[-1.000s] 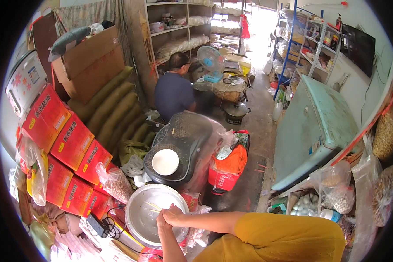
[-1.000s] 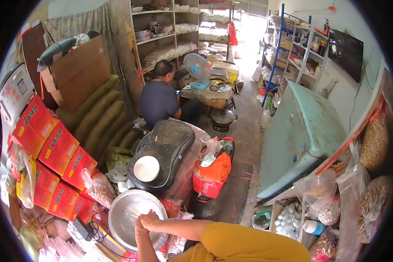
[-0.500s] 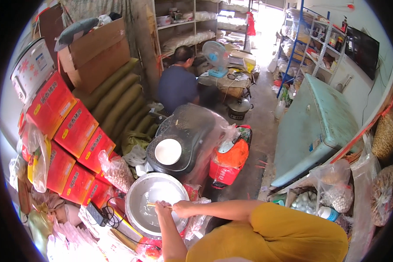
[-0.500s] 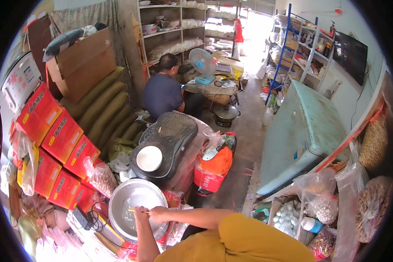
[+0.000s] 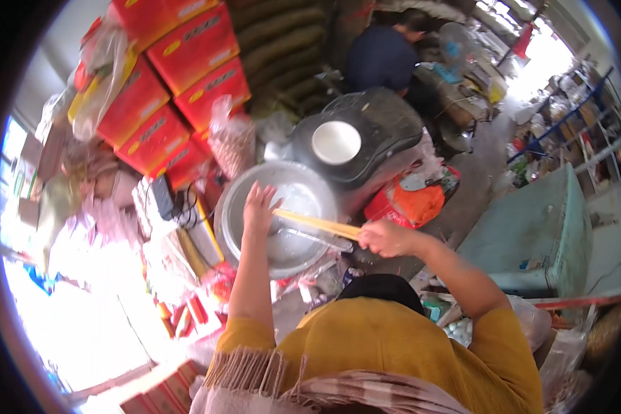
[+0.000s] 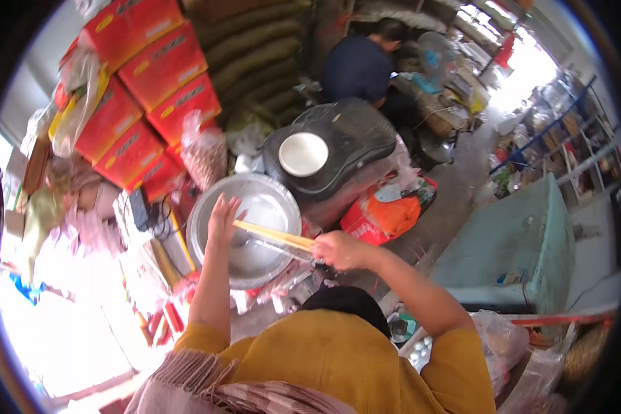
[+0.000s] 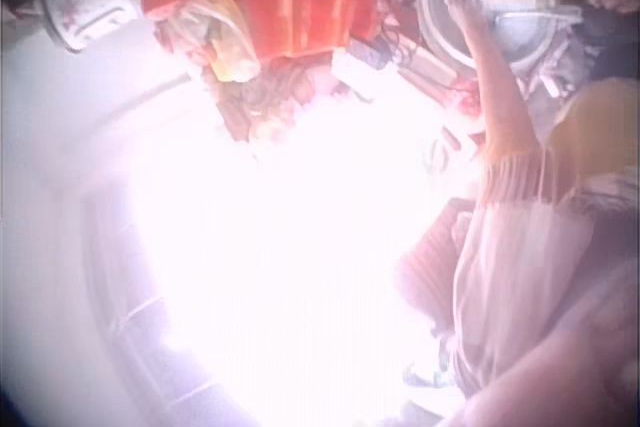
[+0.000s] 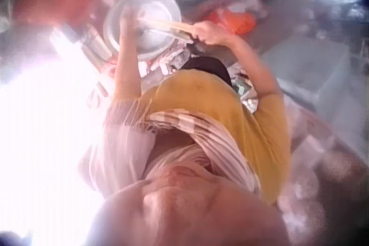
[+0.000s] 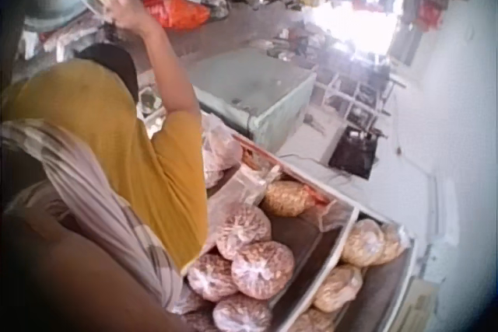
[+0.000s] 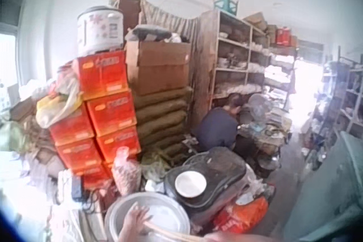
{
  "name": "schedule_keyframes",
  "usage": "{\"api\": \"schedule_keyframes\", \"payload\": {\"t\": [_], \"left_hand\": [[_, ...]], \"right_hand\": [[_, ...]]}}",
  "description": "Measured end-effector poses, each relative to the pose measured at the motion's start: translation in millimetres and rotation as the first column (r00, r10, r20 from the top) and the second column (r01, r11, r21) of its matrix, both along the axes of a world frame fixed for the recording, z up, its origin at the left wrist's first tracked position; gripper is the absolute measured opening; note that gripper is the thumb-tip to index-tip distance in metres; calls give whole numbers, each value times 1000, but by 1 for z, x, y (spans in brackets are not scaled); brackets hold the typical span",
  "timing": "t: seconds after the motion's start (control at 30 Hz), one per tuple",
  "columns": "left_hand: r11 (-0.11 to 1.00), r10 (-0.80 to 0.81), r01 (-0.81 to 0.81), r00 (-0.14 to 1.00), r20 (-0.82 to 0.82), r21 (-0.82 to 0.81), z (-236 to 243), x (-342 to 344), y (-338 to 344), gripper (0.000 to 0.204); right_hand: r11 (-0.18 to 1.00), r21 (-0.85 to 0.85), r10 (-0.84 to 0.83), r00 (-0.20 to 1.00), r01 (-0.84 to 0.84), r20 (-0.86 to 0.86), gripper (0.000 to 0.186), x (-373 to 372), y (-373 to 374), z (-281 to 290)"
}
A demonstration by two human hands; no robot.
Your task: The person pours water from a container into a large metal bowl containing a white powder, then stirs the mixture by hand to form a thick white paste. The person also handles a small green leaf and several packets of seasoning, adding some contents to the bowl.
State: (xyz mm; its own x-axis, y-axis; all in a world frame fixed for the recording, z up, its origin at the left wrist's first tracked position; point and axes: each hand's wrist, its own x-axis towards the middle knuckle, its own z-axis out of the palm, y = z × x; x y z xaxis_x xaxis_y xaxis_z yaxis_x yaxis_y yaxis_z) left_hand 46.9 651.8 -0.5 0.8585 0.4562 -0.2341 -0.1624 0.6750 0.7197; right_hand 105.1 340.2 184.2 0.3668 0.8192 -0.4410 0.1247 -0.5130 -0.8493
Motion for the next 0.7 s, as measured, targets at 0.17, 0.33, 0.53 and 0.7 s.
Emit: {"api": "schedule_keyframes", "payload": {"t": [0.17, 0.33, 0.53, 0.7], "left_hand": [[909, -352, 375, 924, 147, -182, 58, -4, -22, 59], [896, -346, 385, 917, 197, -220, 73, -21, -36, 61], [839, -68, 262, 920, 385, -477, 91, -37, -45, 66], [891, 32, 36, 990, 141, -453, 70, -19, -81, 32]], "right_hand": [[990, -131, -92, 959, 59, -269, 26, 2, 19, -1], [989, -117, -127, 933, 93, -336, 28, -3, 28, -15], [989, -55, -143, 828, 135, -542, 27, -7, 27, -18], [964, -44, -244, 806, 262, -540, 27, -42, 57, -39]]}}
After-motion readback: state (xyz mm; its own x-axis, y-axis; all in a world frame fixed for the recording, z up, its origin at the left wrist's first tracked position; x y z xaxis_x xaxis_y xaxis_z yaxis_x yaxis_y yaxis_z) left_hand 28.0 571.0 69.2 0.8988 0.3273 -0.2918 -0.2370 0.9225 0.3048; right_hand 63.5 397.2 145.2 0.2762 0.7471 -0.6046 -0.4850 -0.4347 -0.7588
